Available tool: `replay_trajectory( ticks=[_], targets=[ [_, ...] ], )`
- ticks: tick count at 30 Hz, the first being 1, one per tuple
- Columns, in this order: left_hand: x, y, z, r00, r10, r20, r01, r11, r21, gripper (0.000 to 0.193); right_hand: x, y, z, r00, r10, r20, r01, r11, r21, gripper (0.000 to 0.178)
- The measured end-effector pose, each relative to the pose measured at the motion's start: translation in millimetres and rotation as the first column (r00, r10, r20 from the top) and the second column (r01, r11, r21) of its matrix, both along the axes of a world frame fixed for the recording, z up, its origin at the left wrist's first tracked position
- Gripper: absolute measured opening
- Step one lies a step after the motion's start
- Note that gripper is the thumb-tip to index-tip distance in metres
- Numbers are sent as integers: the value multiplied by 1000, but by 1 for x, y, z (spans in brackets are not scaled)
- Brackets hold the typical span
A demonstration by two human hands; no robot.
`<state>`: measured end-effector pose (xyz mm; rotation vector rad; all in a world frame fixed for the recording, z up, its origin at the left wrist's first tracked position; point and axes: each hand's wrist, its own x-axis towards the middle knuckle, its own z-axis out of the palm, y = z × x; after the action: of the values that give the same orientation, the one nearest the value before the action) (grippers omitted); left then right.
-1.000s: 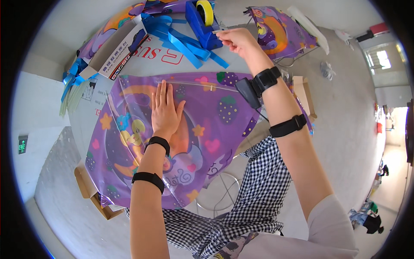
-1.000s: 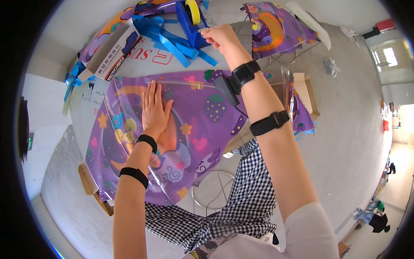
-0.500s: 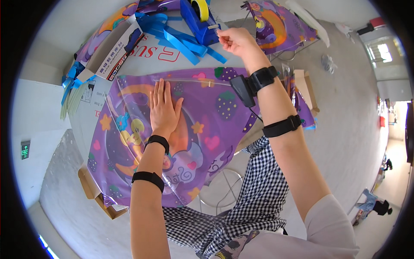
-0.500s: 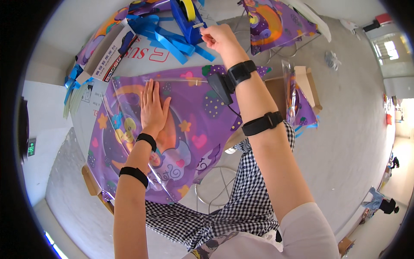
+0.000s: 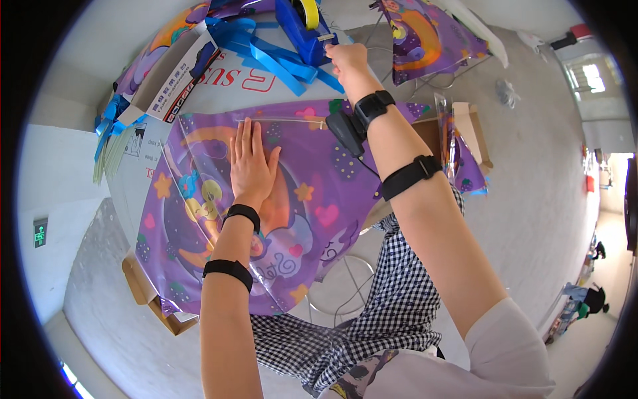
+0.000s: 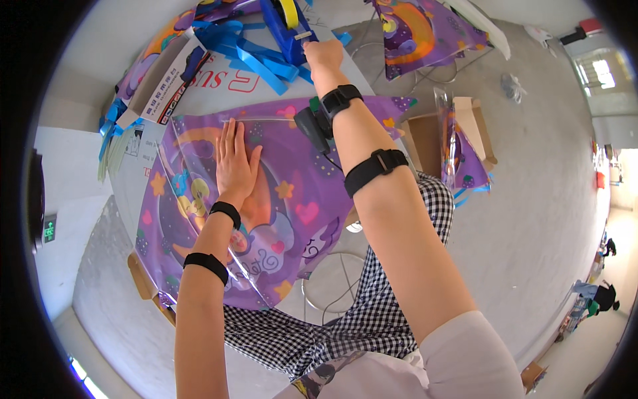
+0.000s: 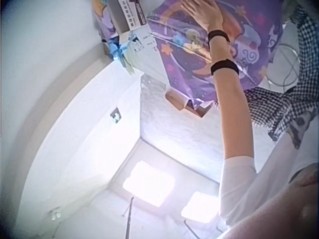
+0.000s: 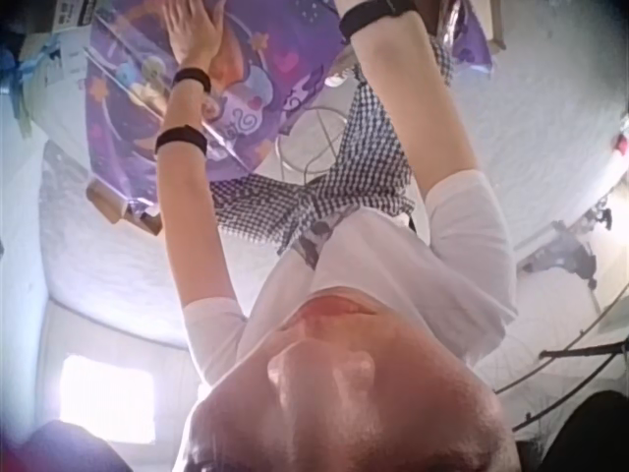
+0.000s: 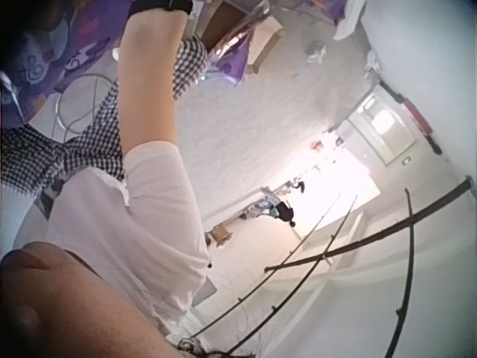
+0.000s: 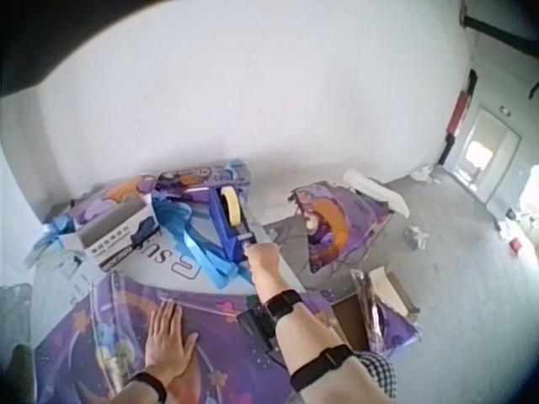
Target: Assemble a toy kite by attaching support rods and securing parts with tape.
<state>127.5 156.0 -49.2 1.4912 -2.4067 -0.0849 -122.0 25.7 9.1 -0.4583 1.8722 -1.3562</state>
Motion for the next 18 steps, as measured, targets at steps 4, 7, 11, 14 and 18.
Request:
replay_trajectory(
  ticks=[4,7,11,14,18],
  targets=[
    [10,3,3,1000,14,11,-14,1000,0,60,10,-1,-3,999,34,-6,-34,996,87,12],
    [-34,-6,-5,998,-41,-52,40,999,-29,60,-63,15,-77,764,63,-642,1,995,98,16],
    [6,3,-1,1000,0,-9,0,1000,-3,61,-6,77,0,927,350,134,-311,919,-243,19],
    [1,-1,1,999,-33,-19,33,999,-24,60,-17,122,20,900,353,254,-280,917,-283,18],
    [11,-3,17,999,-36,-18,38,997,72,58,-15,169,24,882,357,307,-275,920,-280,17]
  ],
)
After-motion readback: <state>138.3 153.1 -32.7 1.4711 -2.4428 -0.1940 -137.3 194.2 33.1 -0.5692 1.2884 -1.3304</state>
